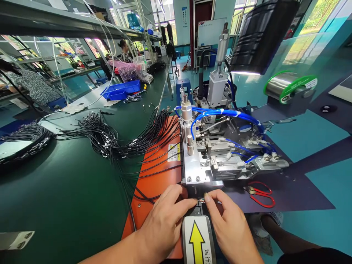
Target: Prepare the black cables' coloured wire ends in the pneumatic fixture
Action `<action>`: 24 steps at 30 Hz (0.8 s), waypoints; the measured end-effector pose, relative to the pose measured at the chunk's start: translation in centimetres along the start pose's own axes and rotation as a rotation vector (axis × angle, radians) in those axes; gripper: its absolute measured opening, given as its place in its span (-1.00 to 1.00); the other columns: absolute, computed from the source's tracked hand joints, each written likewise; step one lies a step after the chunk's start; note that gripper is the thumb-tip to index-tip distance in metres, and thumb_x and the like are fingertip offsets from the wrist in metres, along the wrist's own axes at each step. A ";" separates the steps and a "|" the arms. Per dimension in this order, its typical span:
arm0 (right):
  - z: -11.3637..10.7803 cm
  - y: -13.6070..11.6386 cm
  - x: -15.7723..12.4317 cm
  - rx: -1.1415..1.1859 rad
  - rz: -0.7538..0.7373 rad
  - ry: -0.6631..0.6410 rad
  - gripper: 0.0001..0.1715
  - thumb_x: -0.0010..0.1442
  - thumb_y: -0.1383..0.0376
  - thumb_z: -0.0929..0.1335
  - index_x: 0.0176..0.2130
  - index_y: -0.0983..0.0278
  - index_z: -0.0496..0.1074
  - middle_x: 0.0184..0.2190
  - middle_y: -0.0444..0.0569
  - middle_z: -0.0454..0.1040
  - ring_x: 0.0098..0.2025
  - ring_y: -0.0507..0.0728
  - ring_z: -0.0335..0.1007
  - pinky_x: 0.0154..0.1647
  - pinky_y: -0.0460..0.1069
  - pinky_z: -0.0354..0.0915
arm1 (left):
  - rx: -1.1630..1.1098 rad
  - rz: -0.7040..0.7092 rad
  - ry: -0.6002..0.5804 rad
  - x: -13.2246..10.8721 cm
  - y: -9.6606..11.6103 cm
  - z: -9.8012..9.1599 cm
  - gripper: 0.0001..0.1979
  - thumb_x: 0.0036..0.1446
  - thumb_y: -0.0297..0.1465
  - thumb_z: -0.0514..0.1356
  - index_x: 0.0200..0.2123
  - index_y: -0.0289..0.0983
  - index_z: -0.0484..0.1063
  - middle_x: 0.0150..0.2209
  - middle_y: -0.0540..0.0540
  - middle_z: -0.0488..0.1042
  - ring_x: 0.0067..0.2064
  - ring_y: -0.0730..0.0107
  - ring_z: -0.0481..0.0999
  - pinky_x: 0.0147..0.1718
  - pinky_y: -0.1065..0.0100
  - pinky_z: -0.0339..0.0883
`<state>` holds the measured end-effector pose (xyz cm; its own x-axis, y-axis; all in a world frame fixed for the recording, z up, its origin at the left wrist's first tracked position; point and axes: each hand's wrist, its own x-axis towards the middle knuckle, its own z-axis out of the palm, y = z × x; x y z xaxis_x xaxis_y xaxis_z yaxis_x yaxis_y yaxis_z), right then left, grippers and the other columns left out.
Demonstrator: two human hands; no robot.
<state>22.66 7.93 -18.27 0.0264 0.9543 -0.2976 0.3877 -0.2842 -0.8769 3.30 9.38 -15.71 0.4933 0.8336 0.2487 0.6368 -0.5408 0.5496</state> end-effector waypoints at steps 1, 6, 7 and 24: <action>0.1 0.1 0.0 -0.003 -0.004 0.003 -0.48 0.34 -0.17 0.23 -0.17 0.18 0.42 -0.39 -0.13 0.44 -0.37 0.09 0.30 -0.35 -0.07 0.26 | 0.020 0.019 0.005 0.0 0.0 0.0 -0.75 0.31 -0.54 0.08 -0.07 -0.24 0.51 -0.21 -0.15 0.37 -0.17 0.20 0.35 -0.22 0.22 0.38; 0.5 0.2 0.3 -0.008 -0.045 0.016 -0.46 0.35 -0.18 0.19 -0.27 0.20 0.33 -0.39 -0.11 0.40 -0.32 0.11 0.28 -0.27 -0.04 0.23 | 0.109 0.105 0.017 -0.2 -0.4 -0.1 -0.77 0.37 -0.51 0.02 -0.12 -0.31 0.48 -0.30 -0.11 0.38 -0.26 0.23 0.31 -0.28 0.21 0.32; 0.5 0.2 0.4 -0.007 -0.042 0.017 -0.45 0.35 -0.18 0.18 -0.28 0.20 0.33 -0.39 -0.11 0.40 -0.32 0.11 0.27 -0.26 -0.04 0.23 | 0.126 0.108 0.025 -0.3 -0.4 -0.2 -0.78 0.38 -0.51 0.01 -0.16 -0.31 0.47 -0.32 -0.11 0.38 -0.28 0.22 0.30 -0.30 0.21 0.31; 0.8 0.6 0.7 0.093 -0.020 -0.018 -0.47 0.35 -0.11 0.21 -0.34 0.25 0.37 -0.43 -0.11 0.37 -0.36 0.09 0.26 -0.38 -0.09 0.23 | 0.244 0.035 0.090 -1.0 -0.3 0.1 -0.88 0.24 -0.59 0.18 -0.22 -0.30 0.47 -0.32 -0.09 0.42 -0.29 0.19 0.37 -0.29 0.17 0.36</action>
<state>22.17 8.34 -19.29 0.0023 0.9582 -0.2862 0.3006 -0.2736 -0.9136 2.72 8.72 -16.20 0.4694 0.8149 0.3401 0.7501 -0.5712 0.3332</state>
